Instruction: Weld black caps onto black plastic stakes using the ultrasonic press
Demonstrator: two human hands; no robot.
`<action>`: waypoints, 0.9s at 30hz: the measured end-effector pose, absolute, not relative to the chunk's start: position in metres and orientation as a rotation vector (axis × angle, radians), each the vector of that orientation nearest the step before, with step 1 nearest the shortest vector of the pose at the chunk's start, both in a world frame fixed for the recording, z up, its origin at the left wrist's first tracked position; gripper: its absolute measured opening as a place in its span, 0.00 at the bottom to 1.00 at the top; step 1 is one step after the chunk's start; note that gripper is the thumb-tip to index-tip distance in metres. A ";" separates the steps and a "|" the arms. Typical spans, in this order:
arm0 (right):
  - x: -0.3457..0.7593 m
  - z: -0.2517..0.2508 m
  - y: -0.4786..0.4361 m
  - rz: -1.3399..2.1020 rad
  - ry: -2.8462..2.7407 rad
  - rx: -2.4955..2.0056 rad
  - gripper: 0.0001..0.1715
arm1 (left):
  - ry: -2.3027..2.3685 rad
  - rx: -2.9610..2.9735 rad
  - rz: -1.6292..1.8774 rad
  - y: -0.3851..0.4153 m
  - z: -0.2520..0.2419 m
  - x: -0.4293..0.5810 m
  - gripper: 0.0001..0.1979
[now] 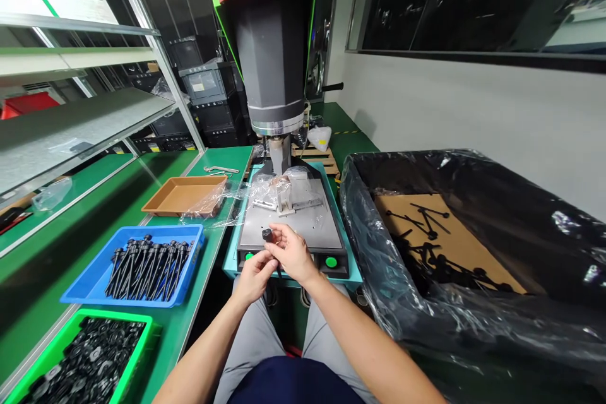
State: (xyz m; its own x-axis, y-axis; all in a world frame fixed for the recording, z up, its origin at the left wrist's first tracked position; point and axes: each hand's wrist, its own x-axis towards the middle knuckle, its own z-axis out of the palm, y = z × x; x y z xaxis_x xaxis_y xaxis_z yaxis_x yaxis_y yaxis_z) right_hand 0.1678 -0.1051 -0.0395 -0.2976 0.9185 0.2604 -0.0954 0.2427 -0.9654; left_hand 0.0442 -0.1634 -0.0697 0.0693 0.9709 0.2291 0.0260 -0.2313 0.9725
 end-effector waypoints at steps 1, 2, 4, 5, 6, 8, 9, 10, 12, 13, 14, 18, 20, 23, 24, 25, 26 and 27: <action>0.166 -0.039 -0.105 1.258 -1.498 -0.819 0.26 | 1.066 1.432 1.310 -0.165 -0.069 0.044 0.15; 0.164 -0.038 -0.106 1.263 -1.499 -0.826 0.27 | 1.088 1.434 1.308 -0.167 -0.068 0.044 0.15; 0.160 -0.038 -0.107 1.281 -1.506 -0.844 0.28 | 1.183 1.443 1.299 -0.173 -0.067 0.041 0.14; 0.158 -0.038 -0.108 1.291 -1.510 -0.856 0.29 | 1.239 1.446 1.290 -0.176 -0.066 0.038 0.13; 0.157 -0.039 -0.109 1.301 -1.512 -0.867 0.31 | 1.296 1.448 1.278 -0.179 -0.065 0.033 0.13; 0.158 -0.043 -0.110 1.314 -1.504 -0.884 0.33 | 1.421 1.456 1.256 -0.187 -0.058 0.015 0.13; 0.160 -0.045 -0.109 1.326 -1.497 -0.878 0.34 | 1.500 1.462 1.248 -0.191 -0.054 0.002 0.12; 0.163 -0.049 -0.108 1.337 -1.484 -0.877 0.34 | 1.597 1.464 1.248 -0.196 -0.048 -0.014 0.11; 0.169 -0.057 -0.105 1.381 -1.461 -0.871 0.34 | 1.842 1.452 1.237 -0.208 -0.035 -0.052 0.11; 0.173 -0.061 -0.103 1.399 -1.458 -0.879 0.34 | 1.991 1.428 1.215 -0.215 -0.028 -0.073 0.12; 0.176 -0.064 -0.102 1.417 -1.456 -0.889 0.35 | 2.153 1.402 1.150 -0.222 -0.022 -0.094 0.13; 0.188 -0.073 -0.107 1.478 -1.441 -0.965 0.36 | 2.738 1.183 0.620 -0.245 -0.009 -0.169 0.16; 0.192 -0.074 -0.110 1.516 -1.412 -1.013 0.38 | 2.832 1.065 0.495 -0.251 -0.009 -0.202 0.14; 0.199 -0.073 -0.113 1.549 -1.364 -1.079 0.41 | 2.934 0.886 0.379 -0.257 -0.010 -0.248 0.14; 0.202 -0.074 -0.114 1.546 -1.354 -1.097 0.41 | 2.971 0.821 0.350 -0.259 -0.010 -0.263 0.14; 0.205 -0.074 -0.114 1.540 -1.348 -1.115 0.41 | 3.001 0.761 0.324 -0.261 -0.010 -0.277 0.15; 0.209 -0.076 -0.114 1.529 -1.345 -1.131 0.41 | 3.025 0.708 0.302 -0.262 -0.010 -0.291 0.15; 0.212 -0.078 -0.114 1.516 -1.344 -1.146 0.40 | 3.040 0.667 0.282 -0.263 -0.011 -0.303 0.15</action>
